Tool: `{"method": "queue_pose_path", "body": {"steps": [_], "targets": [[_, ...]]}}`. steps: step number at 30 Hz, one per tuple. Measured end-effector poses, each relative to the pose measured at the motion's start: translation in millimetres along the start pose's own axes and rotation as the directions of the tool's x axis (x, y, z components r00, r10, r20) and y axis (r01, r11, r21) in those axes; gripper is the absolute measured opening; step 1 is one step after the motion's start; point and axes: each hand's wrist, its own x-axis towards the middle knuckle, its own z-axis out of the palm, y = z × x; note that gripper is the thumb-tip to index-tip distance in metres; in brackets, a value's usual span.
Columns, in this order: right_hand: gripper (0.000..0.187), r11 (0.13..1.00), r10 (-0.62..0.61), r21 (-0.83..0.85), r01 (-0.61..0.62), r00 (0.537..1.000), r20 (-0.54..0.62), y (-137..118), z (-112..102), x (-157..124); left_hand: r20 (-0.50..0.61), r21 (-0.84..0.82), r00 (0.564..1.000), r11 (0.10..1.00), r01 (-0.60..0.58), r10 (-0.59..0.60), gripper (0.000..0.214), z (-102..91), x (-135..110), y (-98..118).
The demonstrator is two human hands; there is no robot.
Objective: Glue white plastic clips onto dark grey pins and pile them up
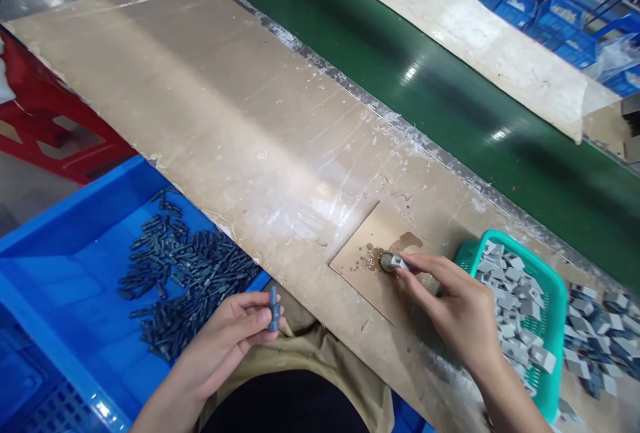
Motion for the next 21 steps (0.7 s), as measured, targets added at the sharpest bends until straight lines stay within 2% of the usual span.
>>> {"method": "queue_pose_path", "body": {"steps": [3,5,7,11,14,18,21], "targets": [[0.016,0.959,0.211,0.196,-0.206,0.977,-0.005,-9.2,-8.9,-1.7,0.117,-0.055,0.993,0.998,0.018,-0.011,0.029,27.9,3.5,-8.4],[0.018,0.884,0.343,0.319,-0.341,0.938,0.052,-17.2,-15.8,-4.7,0.203,-0.113,0.979,0.993,0.042,-0.018,0.026,48.4,7.9,-16.9],[0.019,0.802,0.421,0.413,-0.433,0.898,0.123,-25.0,-21.8,-8.7,0.263,-0.166,0.965,0.985,0.047,-0.001,0.025,68.1,13.3,-25.8],[0.021,0.669,0.48,0.523,-0.528,0.844,0.238,-36.8,-28.1,-16.6,0.262,-0.244,0.964,0.97,0.021,0.045,0.029,97.4,21.7,-38.1],[0.023,0.623,0.497,0.549,-0.558,0.824,0.274,-42.5,-28.4,-19.7,0.279,-0.264,0.959,0.964,0.026,0.051,0.03,108.1,22.7,-41.1],[0.024,0.611,0.474,0.552,-0.567,0.821,0.319,-46.1,-27.2,-22.8,0.306,-0.217,0.95,0.976,0.003,0.065,0.028,112.0,20.9,-41.1],[0.024,0.649,0.467,0.522,-0.554,0.831,0.301,-47.5,-27.0,-25.1,0.29,-0.152,0.951,0.987,-0.06,0.103,0.027,110.7,19.0,-40.5]]}}
